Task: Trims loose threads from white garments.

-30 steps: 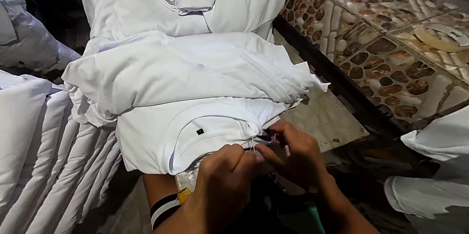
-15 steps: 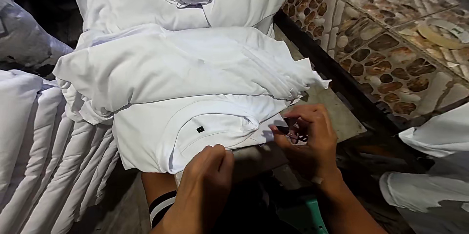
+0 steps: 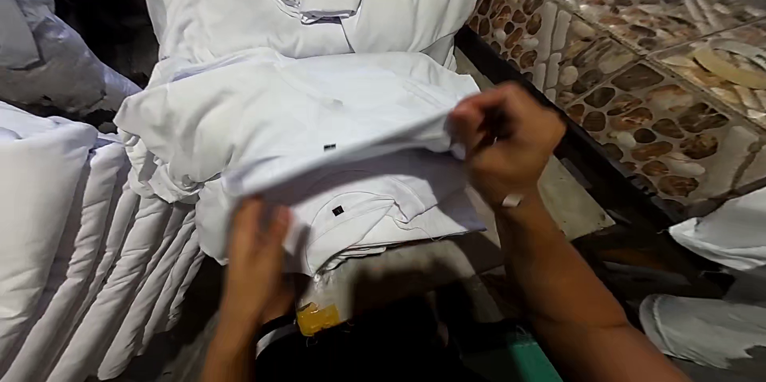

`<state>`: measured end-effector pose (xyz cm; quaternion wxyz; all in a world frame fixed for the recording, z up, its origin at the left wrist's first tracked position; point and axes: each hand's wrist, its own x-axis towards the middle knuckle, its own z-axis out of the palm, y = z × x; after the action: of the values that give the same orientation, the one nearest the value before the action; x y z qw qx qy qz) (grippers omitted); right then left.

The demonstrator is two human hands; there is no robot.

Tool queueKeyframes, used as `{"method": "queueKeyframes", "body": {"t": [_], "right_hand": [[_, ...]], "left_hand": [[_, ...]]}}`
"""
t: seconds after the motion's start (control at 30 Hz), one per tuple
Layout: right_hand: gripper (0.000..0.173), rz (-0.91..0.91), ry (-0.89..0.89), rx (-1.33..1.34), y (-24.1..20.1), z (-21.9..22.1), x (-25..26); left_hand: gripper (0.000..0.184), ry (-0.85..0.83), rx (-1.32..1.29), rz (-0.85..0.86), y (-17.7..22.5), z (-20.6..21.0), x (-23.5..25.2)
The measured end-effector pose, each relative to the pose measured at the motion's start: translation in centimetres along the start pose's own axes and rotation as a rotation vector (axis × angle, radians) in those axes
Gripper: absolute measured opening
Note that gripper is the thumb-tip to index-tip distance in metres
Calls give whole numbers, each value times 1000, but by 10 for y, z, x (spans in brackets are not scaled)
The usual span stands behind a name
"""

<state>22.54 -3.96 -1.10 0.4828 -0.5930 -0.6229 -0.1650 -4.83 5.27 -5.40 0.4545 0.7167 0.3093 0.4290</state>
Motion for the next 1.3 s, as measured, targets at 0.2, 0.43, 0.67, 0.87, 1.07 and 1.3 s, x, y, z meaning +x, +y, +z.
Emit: {"method": "queueKeyframes", "body": {"t": [0.2, 0.43, 0.67, 0.87, 1.07, 1.3], "right_hand": [[31, 341, 34, -204, 62, 65, 91], [33, 763, -333, -72, 121, 115, 83], [20, 269, 259, 205, 82, 76, 25], [12, 389, 315, 201, 20, 1, -49], [30, 659, 41, 317, -23, -8, -95], [41, 548, -138, 167, -51, 7, -116]], "left_hand": [[74, 251, 399, -158, -89, -53, 110], [59, 311, 424, -168, -100, -40, 107], [42, -429, 447, 645, 5, 99, -2], [48, -611, 13, 418, 42, 116, 27], [25, -315, 16, 381, 17, 115, 28], [16, -405, -371, -68, 23, 98, 37]]}}
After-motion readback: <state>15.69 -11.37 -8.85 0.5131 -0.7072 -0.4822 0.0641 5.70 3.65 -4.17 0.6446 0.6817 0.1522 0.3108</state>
